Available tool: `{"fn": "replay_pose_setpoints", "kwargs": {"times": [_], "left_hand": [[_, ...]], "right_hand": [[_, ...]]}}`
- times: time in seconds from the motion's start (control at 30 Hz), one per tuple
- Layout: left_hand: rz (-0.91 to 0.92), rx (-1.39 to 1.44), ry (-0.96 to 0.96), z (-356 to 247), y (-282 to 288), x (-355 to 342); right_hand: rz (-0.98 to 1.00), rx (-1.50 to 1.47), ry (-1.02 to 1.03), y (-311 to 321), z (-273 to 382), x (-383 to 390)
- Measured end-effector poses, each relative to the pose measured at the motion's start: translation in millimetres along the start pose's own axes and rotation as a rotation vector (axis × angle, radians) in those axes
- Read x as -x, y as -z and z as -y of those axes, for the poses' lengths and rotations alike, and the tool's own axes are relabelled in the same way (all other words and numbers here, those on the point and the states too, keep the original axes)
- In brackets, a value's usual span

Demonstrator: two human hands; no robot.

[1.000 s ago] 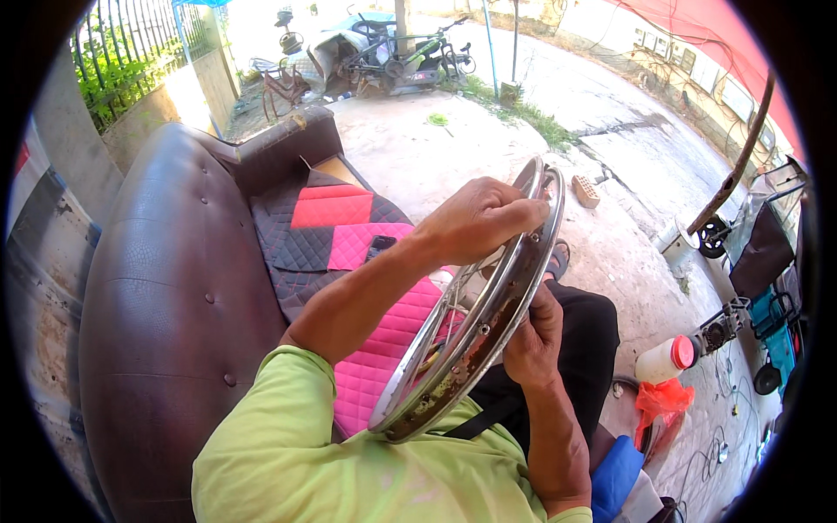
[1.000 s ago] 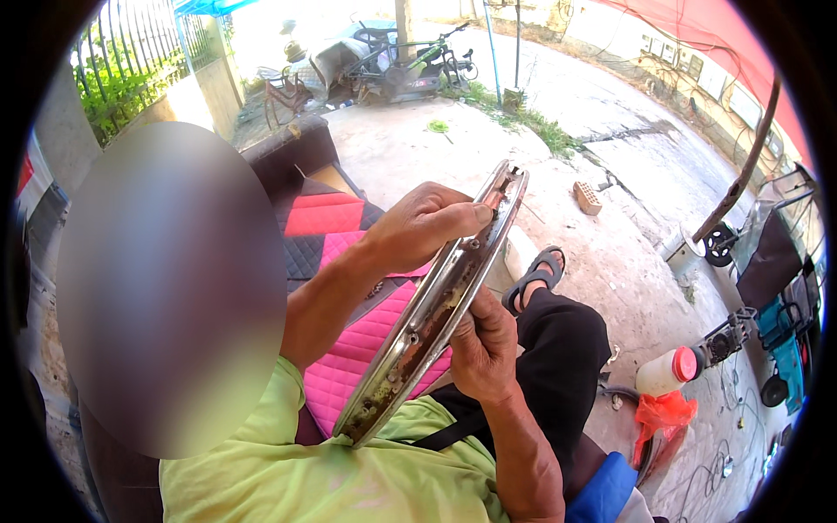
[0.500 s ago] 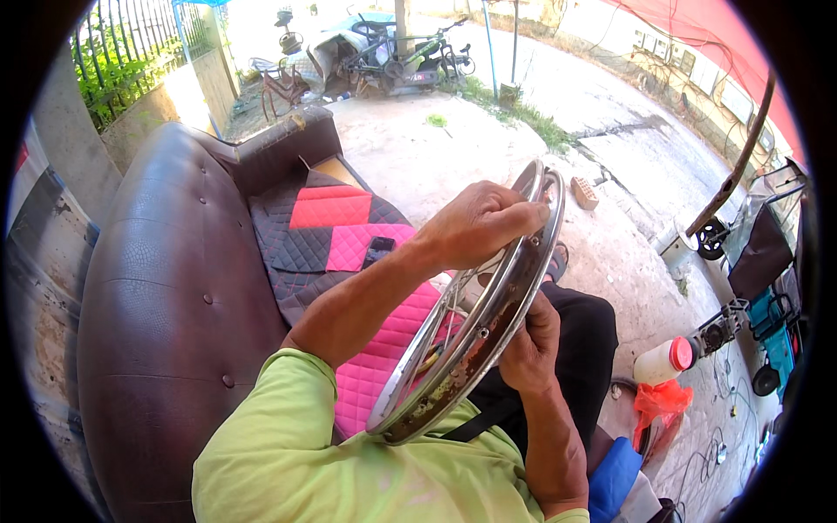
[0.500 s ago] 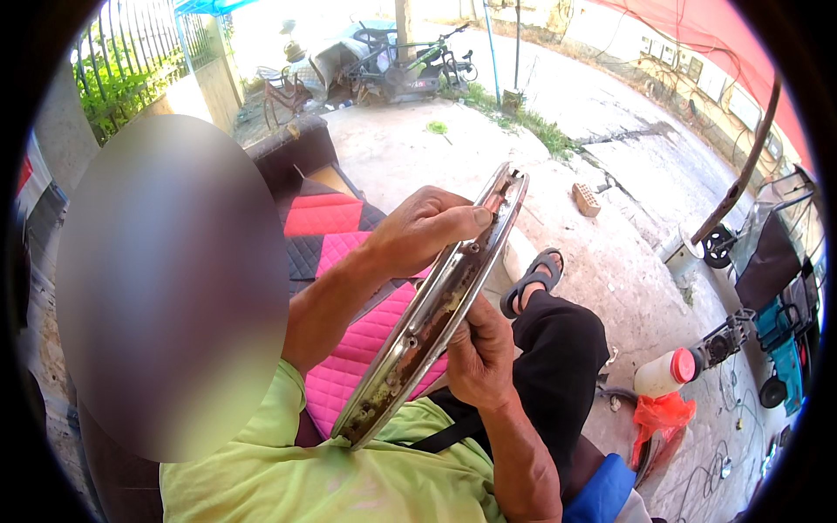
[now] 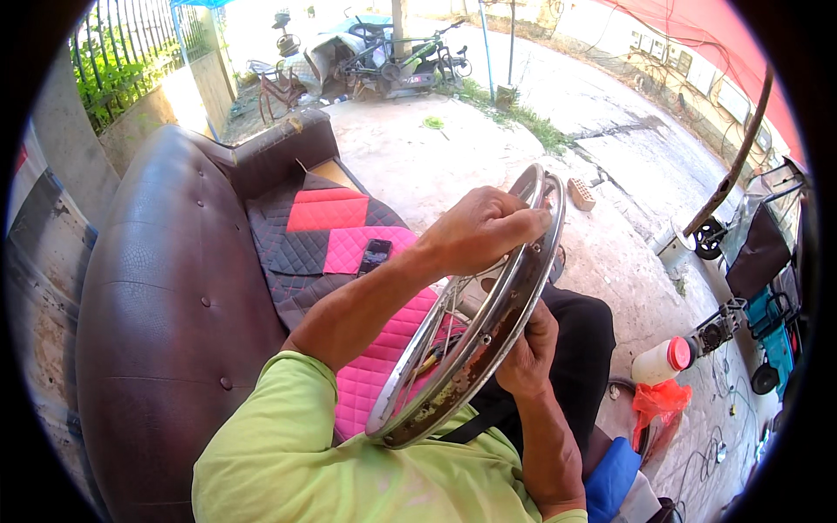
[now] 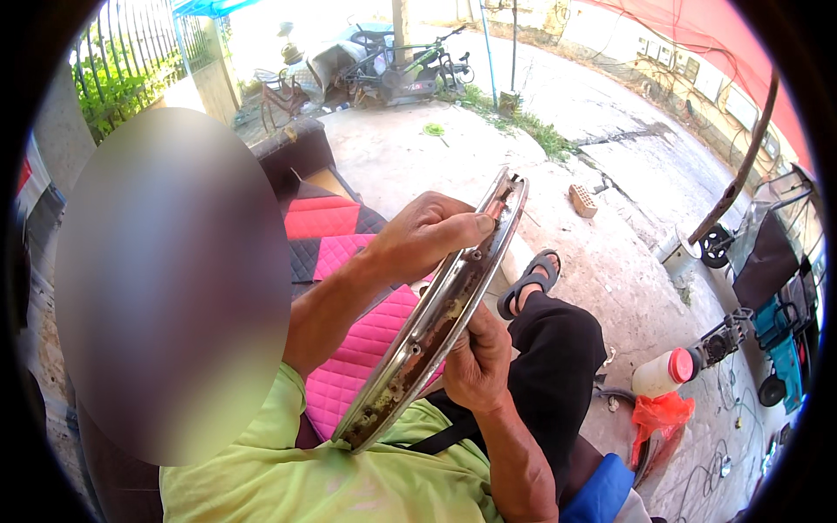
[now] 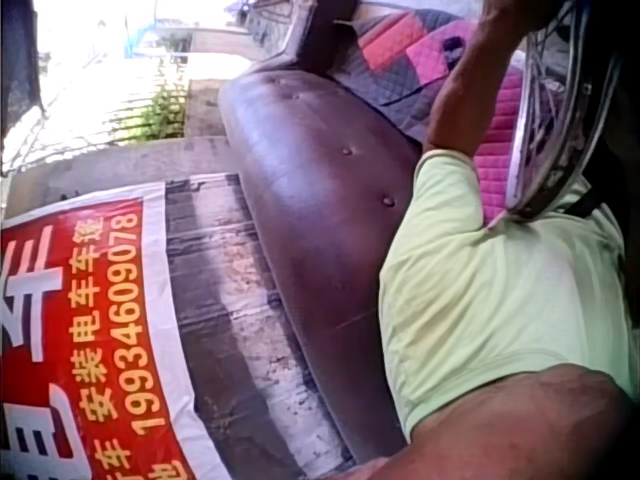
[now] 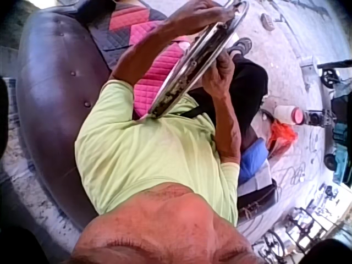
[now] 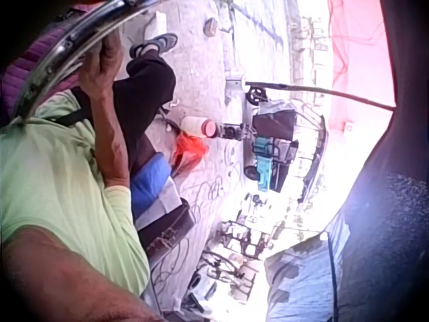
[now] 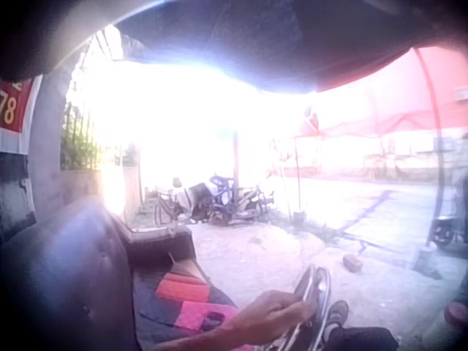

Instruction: The person is seated on a sofa and holds a bicycle wheel in their lap. They use their hands to manipulate the spokes and rim, appearing to adjust the tension or alignment of the wheel components. The person rotates the wheel to access different sections while performing the adjustments.

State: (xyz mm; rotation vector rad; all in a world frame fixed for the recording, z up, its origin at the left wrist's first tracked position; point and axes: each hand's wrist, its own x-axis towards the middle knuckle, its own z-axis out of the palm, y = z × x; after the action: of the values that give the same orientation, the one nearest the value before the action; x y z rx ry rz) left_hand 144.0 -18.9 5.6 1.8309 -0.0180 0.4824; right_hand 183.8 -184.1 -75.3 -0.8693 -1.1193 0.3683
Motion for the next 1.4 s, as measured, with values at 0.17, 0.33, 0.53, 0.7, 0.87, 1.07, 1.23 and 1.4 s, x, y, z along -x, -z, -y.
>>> {"fn": "replay_pose_setpoints", "kwargs": {"times": [0.17,0.33,0.53,0.7,0.87,1.07,1.23,1.4], "left_hand": [[-0.025,0.105,0.036,-4.2,-4.2,2.3],[-0.029,0.168,0.062,-1.9,-2.0,3.3],[-0.036,0.251,0.000,0.1,-5.6,5.4],[0.027,0.268,0.064,-3.1,-5.5,8.4],[0.012,0.253,0.014,6.2,-6.3,5.1],[0.001,0.280,0.037,3.0,-8.8,6.0],[-0.019,0.296,0.053,2.8,-10.6,7.4],[-0.026,0.294,0.035,2.7,-9.5,8.5]], "right_hand": [[-0.009,-0.085,-0.044,-0.5,-1.9,-0.3],[-0.005,-0.090,-0.038,-8.6,-3.3,-3.2],[0.034,-0.030,-0.035,-10.3,-0.4,-4.0],[0.019,-0.052,-0.048,-8.1,-2.8,-1.2],[0.002,-0.373,-0.128,-4.6,-3.6,-0.1],[-0.011,-0.487,-0.175,-2.0,-1.9,-3.2],[-0.008,-0.481,-0.201,-3.8,3.2,-4.5],[0.016,-0.417,-0.191,-2.6,3.6,-3.0]]}}
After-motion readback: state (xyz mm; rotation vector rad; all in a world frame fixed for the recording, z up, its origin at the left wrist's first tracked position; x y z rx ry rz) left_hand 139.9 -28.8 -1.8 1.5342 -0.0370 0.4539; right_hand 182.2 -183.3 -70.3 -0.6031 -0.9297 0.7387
